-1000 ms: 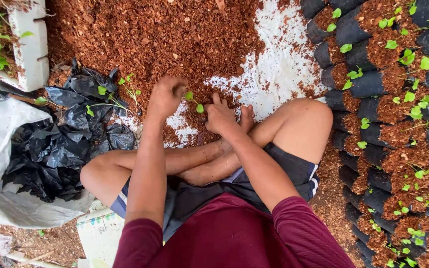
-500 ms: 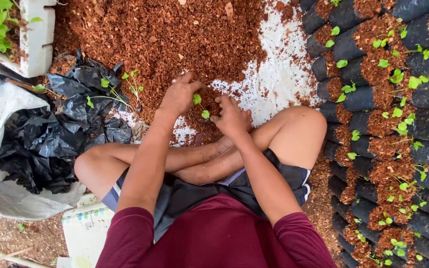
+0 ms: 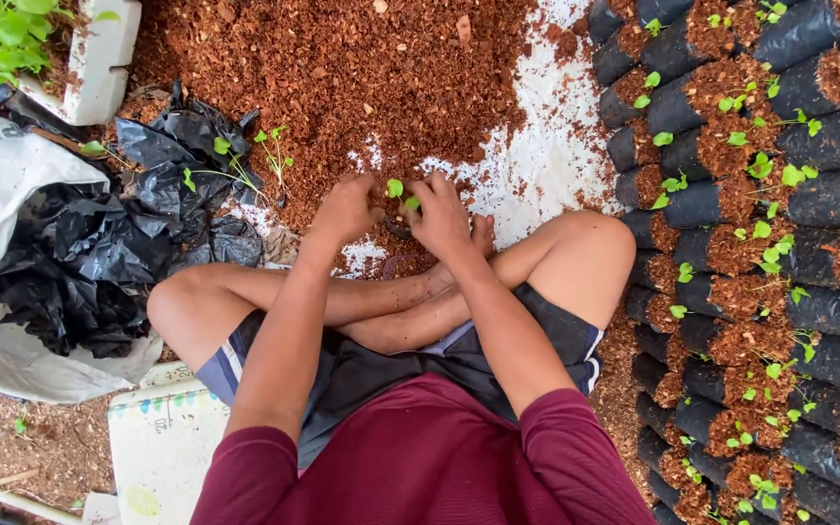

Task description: Transplanting seedlings into nursery bags with coco peat

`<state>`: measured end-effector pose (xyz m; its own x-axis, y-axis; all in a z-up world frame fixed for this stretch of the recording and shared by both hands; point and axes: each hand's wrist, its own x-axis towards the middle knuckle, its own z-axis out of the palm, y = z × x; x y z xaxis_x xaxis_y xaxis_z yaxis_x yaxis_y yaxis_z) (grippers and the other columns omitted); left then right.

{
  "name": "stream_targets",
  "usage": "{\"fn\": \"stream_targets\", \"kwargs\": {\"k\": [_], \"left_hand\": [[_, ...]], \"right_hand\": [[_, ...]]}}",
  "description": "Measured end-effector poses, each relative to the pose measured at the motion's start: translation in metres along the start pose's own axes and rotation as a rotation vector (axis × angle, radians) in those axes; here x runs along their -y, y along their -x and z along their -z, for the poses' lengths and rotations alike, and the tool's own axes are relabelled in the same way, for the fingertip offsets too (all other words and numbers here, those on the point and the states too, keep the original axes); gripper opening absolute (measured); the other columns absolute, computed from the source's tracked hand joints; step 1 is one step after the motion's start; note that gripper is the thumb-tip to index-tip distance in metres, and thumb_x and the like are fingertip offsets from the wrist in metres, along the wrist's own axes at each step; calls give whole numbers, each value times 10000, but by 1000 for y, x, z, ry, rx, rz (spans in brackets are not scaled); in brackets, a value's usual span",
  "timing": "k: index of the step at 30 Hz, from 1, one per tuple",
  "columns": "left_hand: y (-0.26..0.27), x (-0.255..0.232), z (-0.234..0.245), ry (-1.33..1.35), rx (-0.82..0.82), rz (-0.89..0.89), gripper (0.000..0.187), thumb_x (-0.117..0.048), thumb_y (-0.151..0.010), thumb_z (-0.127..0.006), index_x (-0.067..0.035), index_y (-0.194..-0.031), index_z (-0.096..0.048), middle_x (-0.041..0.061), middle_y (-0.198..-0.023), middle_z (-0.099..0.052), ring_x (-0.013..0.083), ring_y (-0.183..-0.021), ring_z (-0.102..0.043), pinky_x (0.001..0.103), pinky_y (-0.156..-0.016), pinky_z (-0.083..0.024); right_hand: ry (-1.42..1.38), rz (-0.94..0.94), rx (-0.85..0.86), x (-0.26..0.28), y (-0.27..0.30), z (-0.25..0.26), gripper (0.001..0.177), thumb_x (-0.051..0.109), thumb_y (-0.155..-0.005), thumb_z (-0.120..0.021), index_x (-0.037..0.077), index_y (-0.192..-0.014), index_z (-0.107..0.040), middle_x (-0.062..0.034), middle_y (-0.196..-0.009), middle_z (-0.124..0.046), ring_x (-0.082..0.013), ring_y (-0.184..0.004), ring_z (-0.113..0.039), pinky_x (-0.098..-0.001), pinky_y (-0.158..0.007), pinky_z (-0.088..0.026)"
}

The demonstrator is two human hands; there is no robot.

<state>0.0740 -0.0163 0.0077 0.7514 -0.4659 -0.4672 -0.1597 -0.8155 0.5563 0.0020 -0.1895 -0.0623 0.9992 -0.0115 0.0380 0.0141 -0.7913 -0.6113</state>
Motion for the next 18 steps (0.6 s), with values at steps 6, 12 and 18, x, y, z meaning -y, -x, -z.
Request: {"fn": "stream_targets", "kwargs": {"k": [6,12,18], "left_hand": [[24,-45,-13,420,-102,54,339,-45,-939,-720,25,-1262,-642,290,-1175,-671,426,-1142,-679,551,-1017,-554],[-8,8,-67,170,-409,72,119,-136,-941,-754,-80,-1042,-782,163,-995,-701,364,-972,-745,458,-887,-618],[-17,14,-87,253,-397,60,251,-171,-919,-773,-13,-1093,-687,221,-1099,-599,523,-1076,-653,581,-994,-525]], "right_hand": [[-90,-125,-53,-39,-9,-28,129,154,-918,-735,68,-1012,-717,-126,-878,-576,-426,-833,-683,-483,-699,-560],[-175,-315,107,-10,3,13,435,126,-890,-769,97,-1308,-656,-102,-976,-702,-358,-971,-706,-646,-825,-523],[-91,-528,230,30,6,50,538,165,-952,-625,266,-1455,-463,-45,-1216,-693,-352,-1228,-630,-724,-993,-417]]}}
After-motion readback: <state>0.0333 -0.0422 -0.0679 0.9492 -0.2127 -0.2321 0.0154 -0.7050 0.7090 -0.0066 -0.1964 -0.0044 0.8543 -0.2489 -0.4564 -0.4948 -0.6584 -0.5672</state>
